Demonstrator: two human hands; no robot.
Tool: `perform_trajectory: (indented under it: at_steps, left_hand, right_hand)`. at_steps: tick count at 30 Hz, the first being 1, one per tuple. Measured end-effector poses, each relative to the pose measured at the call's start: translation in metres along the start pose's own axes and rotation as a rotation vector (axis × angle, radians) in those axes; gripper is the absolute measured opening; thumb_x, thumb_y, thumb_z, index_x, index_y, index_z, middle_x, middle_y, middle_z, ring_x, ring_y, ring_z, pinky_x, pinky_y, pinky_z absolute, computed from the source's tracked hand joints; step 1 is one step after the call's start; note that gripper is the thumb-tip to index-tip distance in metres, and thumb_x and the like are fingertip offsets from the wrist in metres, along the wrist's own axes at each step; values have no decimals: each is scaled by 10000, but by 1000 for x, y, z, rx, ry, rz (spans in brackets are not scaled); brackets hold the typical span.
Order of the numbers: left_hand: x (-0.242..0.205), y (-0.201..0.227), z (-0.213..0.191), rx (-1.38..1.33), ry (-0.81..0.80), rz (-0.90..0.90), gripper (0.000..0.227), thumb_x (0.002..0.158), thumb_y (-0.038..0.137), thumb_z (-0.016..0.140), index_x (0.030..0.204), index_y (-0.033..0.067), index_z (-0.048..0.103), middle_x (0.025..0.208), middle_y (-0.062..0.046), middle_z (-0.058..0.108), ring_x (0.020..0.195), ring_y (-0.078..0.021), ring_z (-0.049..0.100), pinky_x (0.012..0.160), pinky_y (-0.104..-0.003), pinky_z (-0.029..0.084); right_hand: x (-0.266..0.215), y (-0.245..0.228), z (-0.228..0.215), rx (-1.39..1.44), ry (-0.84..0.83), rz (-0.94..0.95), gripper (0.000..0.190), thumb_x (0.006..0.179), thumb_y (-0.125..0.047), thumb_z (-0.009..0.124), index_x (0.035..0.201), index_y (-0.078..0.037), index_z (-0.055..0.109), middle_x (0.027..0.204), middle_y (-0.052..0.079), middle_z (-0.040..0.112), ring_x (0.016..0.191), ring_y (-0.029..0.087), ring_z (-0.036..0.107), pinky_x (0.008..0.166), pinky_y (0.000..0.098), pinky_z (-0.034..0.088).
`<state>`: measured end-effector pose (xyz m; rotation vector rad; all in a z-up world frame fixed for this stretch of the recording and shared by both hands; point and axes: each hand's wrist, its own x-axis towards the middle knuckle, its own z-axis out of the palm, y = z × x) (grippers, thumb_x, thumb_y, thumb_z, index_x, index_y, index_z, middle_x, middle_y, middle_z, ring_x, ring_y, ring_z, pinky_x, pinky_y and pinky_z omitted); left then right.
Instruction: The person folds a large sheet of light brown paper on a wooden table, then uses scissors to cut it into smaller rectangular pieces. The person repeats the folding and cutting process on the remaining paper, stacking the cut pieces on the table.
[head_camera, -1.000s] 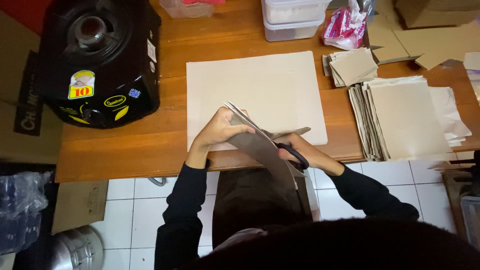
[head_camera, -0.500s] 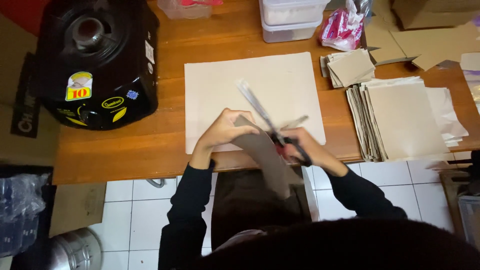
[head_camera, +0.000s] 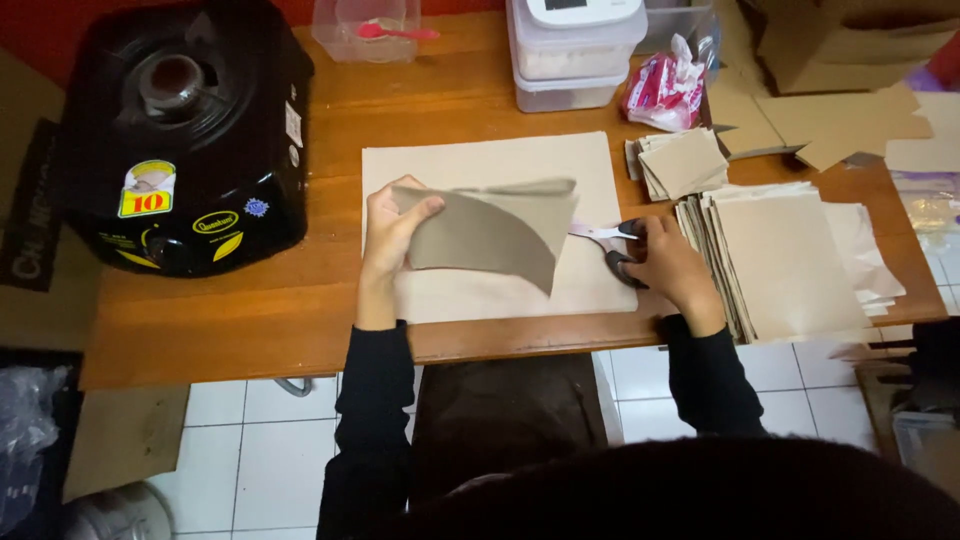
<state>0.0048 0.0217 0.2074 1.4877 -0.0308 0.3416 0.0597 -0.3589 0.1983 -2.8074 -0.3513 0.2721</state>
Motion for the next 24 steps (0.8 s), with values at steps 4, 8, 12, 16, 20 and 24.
perform_trajectory:
  at_steps: [4, 8, 12, 16, 20, 24]
  left_hand:
    - [19, -8, 14, -92, 124, 21, 190, 812, 197, 826, 778, 111, 661, 663, -10, 651, 584, -72, 575, 589, -184, 451]
    - [30, -30, 24, -150, 224, 31, 192, 823, 221, 813, 794, 116, 654, 698, 12, 627, 630, -62, 559, 611, -188, 456]
    - [34, -48, 28, -257, 274, 11, 192, 829, 212, 811, 805, 123, 642, 710, 15, 612, 641, -68, 584, 621, -200, 501]
    - [30, -43, 27, -389, 277, -23, 171, 871, 176, 759, 838, 133, 597, 731, 31, 610, 665, -65, 614, 639, -197, 533]
    - [29, -53, 19, -491, 319, -64, 174, 890, 144, 742, 846, 131, 574, 743, 9, 643, 678, -88, 650, 665, -215, 562]
    - [26, -33, 39, -572, 379, -153, 175, 881, 116, 746, 848, 132, 575, 729, -7, 638, 674, -116, 666, 661, -248, 588]
  right_hand:
    - [1, 5, -2, 13, -6, -24, 555, 722, -171, 826, 1169, -37, 525, 1167, 184, 575, 1093, 444, 621, 862, 543, 540]
    - [-6, -14, 6, 72, 434, -247, 490, 896, -479, 728, 1148, -84, 590, 1006, 138, 620, 995, 366, 641, 791, 464, 537]
    - [16, -51, 8, 748, 365, -378, 542, 939, -86, 650, 1405, 11, 392, 1349, 236, 470, 1260, 438, 475, 962, 499, 474]
    - [62, -65, 39, 1070, 22, -453, 888, 913, -237, 677, 1552, -113, 74, 1528, 271, 290, 1328, 425, 366, 1015, 555, 409]
    - [63, -97, 51, 1497, -138, -266, 778, 965, -268, 634, 1553, -102, 154, 1549, 237, 321, 1361, 367, 417, 1055, 516, 459]
    - [94, -66, 143, 1892, -295, -141, 623, 969, -128, 626, 1491, -51, 295, 1400, 221, 490, 1212, 399, 569, 985, 581, 489]
